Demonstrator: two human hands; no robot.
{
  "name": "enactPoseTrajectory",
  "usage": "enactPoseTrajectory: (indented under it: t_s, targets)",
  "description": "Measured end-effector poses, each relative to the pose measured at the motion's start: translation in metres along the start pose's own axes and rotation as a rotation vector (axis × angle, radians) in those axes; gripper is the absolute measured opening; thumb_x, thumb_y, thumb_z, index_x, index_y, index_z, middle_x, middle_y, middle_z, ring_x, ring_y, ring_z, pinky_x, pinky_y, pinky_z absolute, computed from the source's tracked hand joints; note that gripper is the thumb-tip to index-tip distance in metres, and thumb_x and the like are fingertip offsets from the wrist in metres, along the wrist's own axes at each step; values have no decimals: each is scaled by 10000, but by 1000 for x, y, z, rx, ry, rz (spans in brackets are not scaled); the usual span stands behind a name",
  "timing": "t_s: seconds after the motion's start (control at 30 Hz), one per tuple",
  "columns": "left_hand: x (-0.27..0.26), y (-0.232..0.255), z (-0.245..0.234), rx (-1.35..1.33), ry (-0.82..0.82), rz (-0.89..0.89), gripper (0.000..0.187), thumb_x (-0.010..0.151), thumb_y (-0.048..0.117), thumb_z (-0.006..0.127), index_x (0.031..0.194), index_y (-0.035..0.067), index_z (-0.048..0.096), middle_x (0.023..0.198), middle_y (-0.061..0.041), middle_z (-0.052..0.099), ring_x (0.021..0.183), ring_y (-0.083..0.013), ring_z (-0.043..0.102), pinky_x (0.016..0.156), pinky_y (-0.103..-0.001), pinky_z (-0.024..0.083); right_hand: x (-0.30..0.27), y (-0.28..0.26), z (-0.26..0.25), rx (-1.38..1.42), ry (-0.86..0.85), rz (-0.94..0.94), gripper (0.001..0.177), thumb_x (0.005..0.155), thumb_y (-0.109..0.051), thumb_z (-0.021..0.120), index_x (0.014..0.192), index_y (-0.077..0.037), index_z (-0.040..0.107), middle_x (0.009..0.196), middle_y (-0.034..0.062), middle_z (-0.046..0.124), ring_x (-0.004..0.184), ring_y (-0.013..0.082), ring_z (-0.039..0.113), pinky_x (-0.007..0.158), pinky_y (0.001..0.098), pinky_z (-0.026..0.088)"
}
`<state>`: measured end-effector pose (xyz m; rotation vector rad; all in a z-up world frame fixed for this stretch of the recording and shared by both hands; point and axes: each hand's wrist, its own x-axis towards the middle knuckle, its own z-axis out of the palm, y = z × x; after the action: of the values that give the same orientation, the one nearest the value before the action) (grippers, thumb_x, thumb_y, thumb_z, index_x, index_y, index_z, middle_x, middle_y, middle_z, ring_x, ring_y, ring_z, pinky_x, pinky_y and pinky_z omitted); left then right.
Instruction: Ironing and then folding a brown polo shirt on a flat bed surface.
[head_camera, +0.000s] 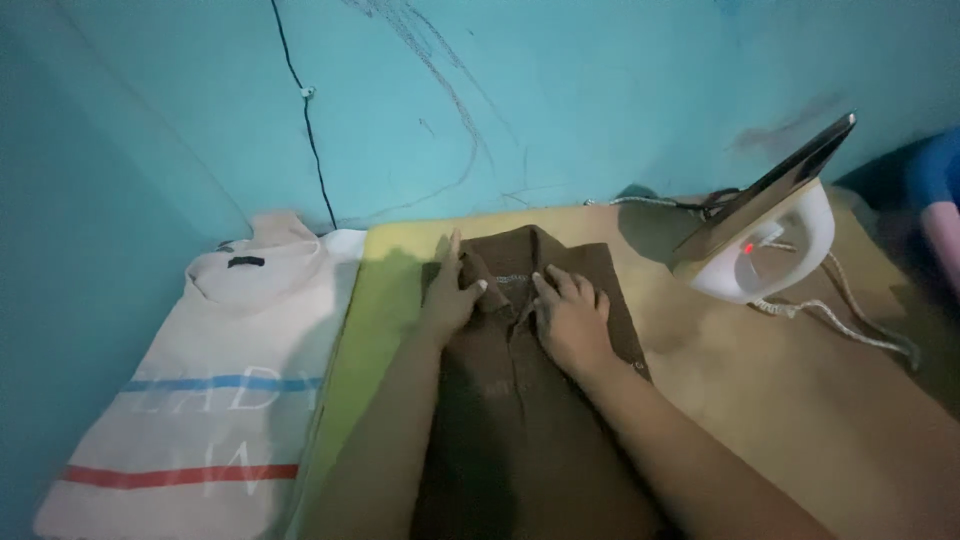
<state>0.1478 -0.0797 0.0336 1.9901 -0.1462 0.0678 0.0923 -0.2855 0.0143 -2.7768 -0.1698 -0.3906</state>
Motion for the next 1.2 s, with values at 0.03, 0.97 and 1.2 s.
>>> enactPoseTrajectory:
  t_s: [0.03, 0.97, 1.2]
  targets:
    - [3, 3, -1, 53, -16, -63, 915, 955, 126, 670, 1631, 371, 104, 1700, -120, 216, 1522, -320, 317, 1199, -480, 328, 1, 1, 2, -37, -38, -4, 523, 1006, -287, 534, 1517, -198, 459, 1572, 104, 409, 1459, 352, 308, 1144, 670, 121]
    - [2, -29, -45, 445, 349, -230, 374, 989, 452, 646, 1142, 135, 770, 1152, -110, 775, 1086, -300, 724, 953, -434, 558, 34, 82, -5, 294, 471, 129, 385, 936, -135, 658, 1314, -59, 673, 1242, 241, 665, 1159, 417, 611, 993, 492, 492]
    - [26, -50, -47, 467, 250, -132, 332, 877, 407, 747, 1052, 126, 754, 1074, -116, 760, 1017, -313, 713, 901, -437, 536, 47, 67, -23, -23, 333, 144, 307, 945, -224, 712, 1175, -23, 678, 1141, 243, 679, 1074, 442, 606, 958, 540, 475]
